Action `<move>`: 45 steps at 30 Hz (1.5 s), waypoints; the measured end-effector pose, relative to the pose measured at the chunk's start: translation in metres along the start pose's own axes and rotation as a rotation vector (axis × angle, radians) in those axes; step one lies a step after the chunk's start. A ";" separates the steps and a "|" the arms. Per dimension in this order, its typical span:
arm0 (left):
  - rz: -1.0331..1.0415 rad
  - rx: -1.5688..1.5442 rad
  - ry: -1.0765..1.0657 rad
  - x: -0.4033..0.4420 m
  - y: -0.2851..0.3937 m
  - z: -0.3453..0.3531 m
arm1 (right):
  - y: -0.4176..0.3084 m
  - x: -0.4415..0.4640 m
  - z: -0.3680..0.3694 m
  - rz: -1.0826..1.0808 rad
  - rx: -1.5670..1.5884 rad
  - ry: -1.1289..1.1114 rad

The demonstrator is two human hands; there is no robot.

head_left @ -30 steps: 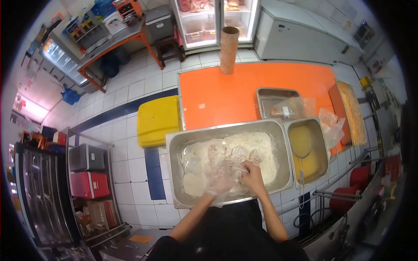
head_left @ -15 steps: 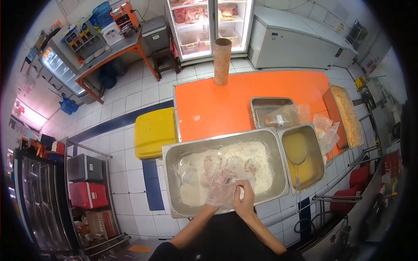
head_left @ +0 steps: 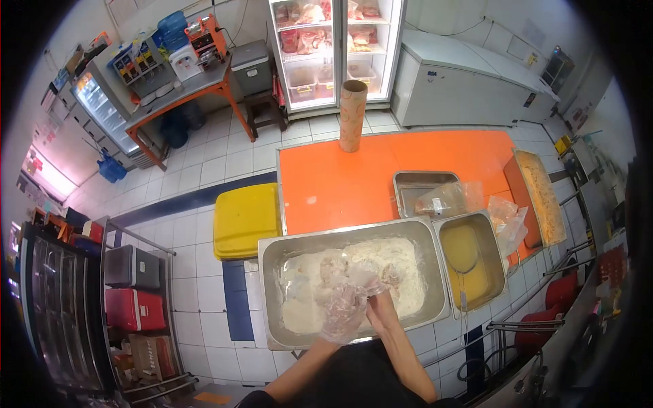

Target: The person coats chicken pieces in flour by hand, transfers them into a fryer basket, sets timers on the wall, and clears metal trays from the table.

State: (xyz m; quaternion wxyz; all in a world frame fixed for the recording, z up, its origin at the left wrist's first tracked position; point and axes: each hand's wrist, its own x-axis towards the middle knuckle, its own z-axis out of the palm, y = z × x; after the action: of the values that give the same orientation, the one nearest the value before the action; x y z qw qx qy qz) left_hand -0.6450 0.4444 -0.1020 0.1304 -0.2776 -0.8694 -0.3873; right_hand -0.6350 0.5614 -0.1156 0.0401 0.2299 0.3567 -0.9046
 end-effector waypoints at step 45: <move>-0.297 -0.237 -0.021 0.000 0.006 0.041 | -0.015 0.021 -0.018 0.198 0.080 0.040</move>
State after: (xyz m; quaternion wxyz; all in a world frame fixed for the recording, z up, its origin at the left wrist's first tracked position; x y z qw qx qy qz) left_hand -0.6425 0.4784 -0.1260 0.0291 -0.1635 -0.8505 -0.4990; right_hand -0.6502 0.5868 -0.1268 0.1133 0.2833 0.2967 -0.9049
